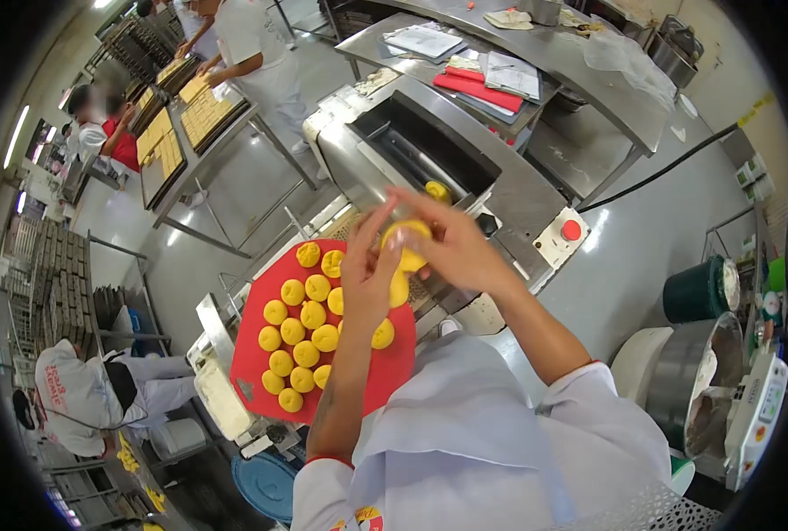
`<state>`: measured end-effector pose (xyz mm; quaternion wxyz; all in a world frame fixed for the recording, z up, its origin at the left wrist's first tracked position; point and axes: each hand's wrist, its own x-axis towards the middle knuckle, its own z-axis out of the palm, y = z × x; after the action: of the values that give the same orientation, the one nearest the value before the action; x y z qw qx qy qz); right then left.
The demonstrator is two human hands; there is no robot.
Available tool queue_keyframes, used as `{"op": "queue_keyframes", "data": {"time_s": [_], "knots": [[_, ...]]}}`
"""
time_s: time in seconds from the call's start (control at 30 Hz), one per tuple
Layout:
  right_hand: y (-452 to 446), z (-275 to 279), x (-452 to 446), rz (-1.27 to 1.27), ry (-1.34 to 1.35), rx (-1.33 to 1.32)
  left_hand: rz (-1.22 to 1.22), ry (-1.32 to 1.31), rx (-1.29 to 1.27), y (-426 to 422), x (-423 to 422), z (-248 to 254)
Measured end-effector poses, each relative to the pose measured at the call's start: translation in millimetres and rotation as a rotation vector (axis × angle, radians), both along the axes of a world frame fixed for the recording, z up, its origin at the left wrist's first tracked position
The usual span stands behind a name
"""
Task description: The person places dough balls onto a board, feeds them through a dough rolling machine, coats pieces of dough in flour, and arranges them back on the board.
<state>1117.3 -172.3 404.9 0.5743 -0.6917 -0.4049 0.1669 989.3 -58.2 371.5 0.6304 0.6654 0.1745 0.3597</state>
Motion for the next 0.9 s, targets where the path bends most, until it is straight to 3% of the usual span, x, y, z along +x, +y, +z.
{"op": "queue_keyframes", "data": {"time_s": [0.07,0.1,0.13,0.2,0.3,0.37,0.43,0.47,0.5,0.57,0.6,0.63,0.67,0.7,0.77,0.87,0.9], "knots": [[15,21,12,0.016,0.069,0.195,0.013,-0.241,-0.039,-4,6,20],[31,17,36,-0.080,-0.072,0.310,0.034,-0.260,-0.238,1,1,21],[34,37,49,-0.268,-0.254,0.225,0.054,-0.279,-0.439,11,-9,18],[61,45,79,-0.447,-0.530,0.474,0.073,-0.314,-0.716,32,-30,-8],[80,6,95,-0.379,-0.906,-0.145,0.106,-0.137,-0.653,27,-49,-45],[68,-9,59,-0.214,-0.598,-0.047,0.115,-0.036,-0.394,21,-47,-47],[40,-13,-8,0.153,-0.222,-0.089,0.221,-0.062,-0.366,1,-38,-31],[33,-2,-21,0.212,-0.165,-0.109,0.211,-0.021,-0.368,-3,-35,-17],[26,9,-34,0.268,-0.108,-0.131,0.063,-0.265,-0.601,0,-33,-11],[25,19,-20,0.097,-0.182,-0.046,-0.235,-0.766,-1.029,8,-36,-4],[35,12,-1,-0.116,-0.383,0.253,-0.106,-0.608,-0.737,10,-40,-2],[30,42,3,-0.273,-0.316,0.167,0.032,-0.443,-0.443,11,-44,-1],[35,42,26,-0.367,-0.486,0.308,0.169,-0.262,-0.157,17,-53,-1],[40,34,49,-0.486,-0.552,0.351,0.167,-0.074,-0.114,29,-67,-8],[29,12,71,-0.388,-0.434,-0.100,0.178,0.239,-0.051,64,-95,-49],[15,-35,76,-0.422,-1.071,-0.289,0.357,0.497,0.041,145,-115,-132],[19,-31,64,-0.364,-0.942,-0.246,0.493,0.657,0.250,164,-103,-156]]}}
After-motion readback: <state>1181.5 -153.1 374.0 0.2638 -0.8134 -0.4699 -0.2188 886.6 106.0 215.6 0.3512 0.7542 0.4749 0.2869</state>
